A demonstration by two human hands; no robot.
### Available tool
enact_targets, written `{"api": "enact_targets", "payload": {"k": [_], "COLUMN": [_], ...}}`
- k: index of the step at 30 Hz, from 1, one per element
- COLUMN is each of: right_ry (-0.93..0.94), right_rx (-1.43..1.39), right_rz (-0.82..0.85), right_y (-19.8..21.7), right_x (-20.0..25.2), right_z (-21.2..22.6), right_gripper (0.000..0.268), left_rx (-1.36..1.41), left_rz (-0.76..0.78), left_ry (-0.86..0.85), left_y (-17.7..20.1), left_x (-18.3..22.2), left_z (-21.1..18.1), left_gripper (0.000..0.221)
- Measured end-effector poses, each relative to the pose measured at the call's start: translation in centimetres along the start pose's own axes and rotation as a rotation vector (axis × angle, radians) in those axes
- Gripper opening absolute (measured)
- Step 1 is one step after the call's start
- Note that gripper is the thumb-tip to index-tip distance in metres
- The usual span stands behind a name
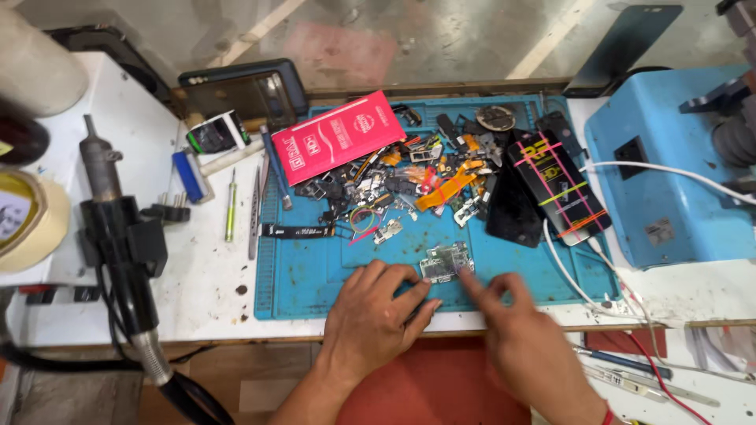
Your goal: The person applies a heat gun to a circuit board and then points at various components on the board with a small metal tool.
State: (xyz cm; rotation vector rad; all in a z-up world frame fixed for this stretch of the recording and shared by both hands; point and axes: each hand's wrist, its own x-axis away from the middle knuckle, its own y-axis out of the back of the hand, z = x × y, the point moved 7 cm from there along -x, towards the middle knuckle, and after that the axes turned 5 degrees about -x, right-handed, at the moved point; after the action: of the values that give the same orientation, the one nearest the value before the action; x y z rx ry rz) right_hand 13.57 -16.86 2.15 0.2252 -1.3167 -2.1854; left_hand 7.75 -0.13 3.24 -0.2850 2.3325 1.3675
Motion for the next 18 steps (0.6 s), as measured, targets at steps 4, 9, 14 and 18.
{"api": "enact_targets", "payload": {"k": [4, 9, 14, 18], "right_ry": [0.039, 0.012, -0.077, -0.037], "right_rx": [0.011, -0.011, 0.091, -0.032], "right_rz": [-0.014, 0.049, 0.289, 0.071], "right_y": [0.2, -1.3, -3.3, -1.6], "right_x": [0.1, 0.9, 1.1, 0.7], "right_z": [-0.9, -0.8, -1.9, -2.7], "right_gripper": [0.065, 0.071, 0.087, 0.076], "left_rx": [-0.012, -0.056, -0.065, -0.059], "left_rz": [-0.012, -0.043, -0.055, -0.037], "left_ry": [-0.005, 0.025, 0.026, 0.018], "left_y": [0.1, 0.1, -0.4, -0.6], "left_x": [0.2, 0.3, 0.6, 0.9], "left_z": [-0.6, -1.3, -1.0, -0.8], "left_gripper": [0.021, 0.022, 0.02, 0.019]}}
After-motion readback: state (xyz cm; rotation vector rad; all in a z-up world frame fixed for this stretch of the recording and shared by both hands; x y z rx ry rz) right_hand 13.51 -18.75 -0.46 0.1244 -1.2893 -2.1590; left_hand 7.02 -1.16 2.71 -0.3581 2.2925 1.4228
